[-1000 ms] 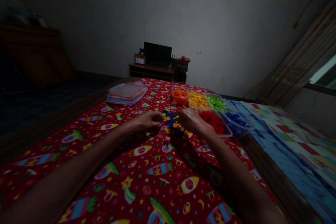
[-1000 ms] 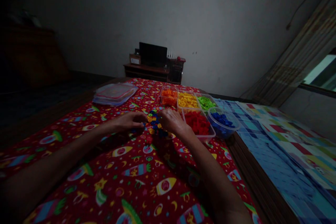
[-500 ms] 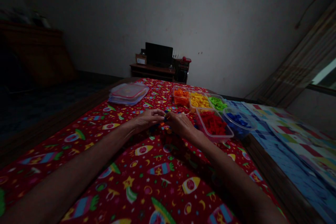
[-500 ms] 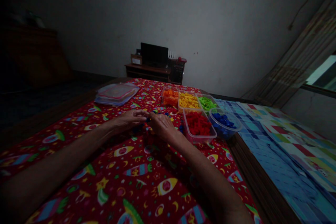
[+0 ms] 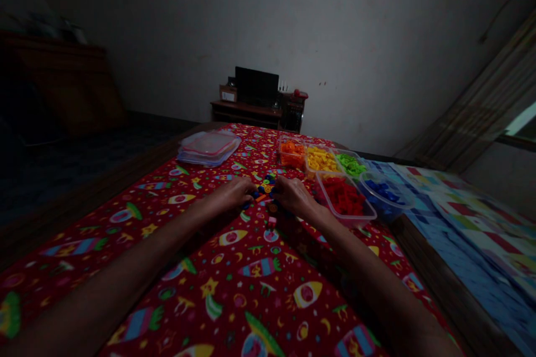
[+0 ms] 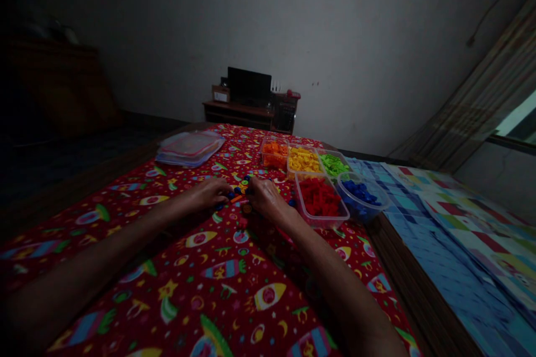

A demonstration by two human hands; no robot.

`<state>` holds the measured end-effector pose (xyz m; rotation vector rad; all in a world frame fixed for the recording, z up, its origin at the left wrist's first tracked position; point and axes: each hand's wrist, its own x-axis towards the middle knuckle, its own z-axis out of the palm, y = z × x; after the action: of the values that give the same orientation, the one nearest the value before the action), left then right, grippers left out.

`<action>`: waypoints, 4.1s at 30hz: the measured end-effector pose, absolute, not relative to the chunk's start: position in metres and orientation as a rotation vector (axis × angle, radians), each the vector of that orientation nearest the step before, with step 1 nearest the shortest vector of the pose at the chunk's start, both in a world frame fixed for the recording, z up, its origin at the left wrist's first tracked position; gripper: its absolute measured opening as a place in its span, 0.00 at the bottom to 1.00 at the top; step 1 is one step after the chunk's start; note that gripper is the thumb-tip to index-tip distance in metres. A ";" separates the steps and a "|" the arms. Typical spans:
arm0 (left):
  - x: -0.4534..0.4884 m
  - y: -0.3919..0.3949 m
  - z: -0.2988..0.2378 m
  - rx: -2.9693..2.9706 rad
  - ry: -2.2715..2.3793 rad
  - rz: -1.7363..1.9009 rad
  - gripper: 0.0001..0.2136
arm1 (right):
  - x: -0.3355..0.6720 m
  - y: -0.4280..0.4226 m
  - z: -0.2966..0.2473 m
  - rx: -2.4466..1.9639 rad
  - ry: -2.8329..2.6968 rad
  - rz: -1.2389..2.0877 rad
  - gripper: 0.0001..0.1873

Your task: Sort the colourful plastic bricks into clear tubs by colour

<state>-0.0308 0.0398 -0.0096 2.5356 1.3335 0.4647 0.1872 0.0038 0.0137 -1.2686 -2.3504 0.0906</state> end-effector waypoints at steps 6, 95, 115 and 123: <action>-0.021 0.035 -0.006 2.414 1.340 0.590 0.08 | 0.189 0.004 0.016 -1.273 -2.410 0.157 0.03; 0.014 0.071 -0.062 2.458 1.284 0.918 0.23 | 0.258 0.002 0.079 -1.741 -1.996 -0.361 0.12; 0.042 0.077 -0.034 2.118 1.284 1.034 0.09 | 0.214 0.013 0.021 -1.699 -2.486 -0.155 0.15; 0.043 0.078 -0.041 2.097 1.256 1.101 0.03 | 0.194 0.057 0.022 -1.822 -2.438 -0.074 0.19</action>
<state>0.0426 0.0782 -0.0411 2.0969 1.2560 1.1014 0.1941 0.0567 0.0216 -1.8217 -2.4381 -0.0736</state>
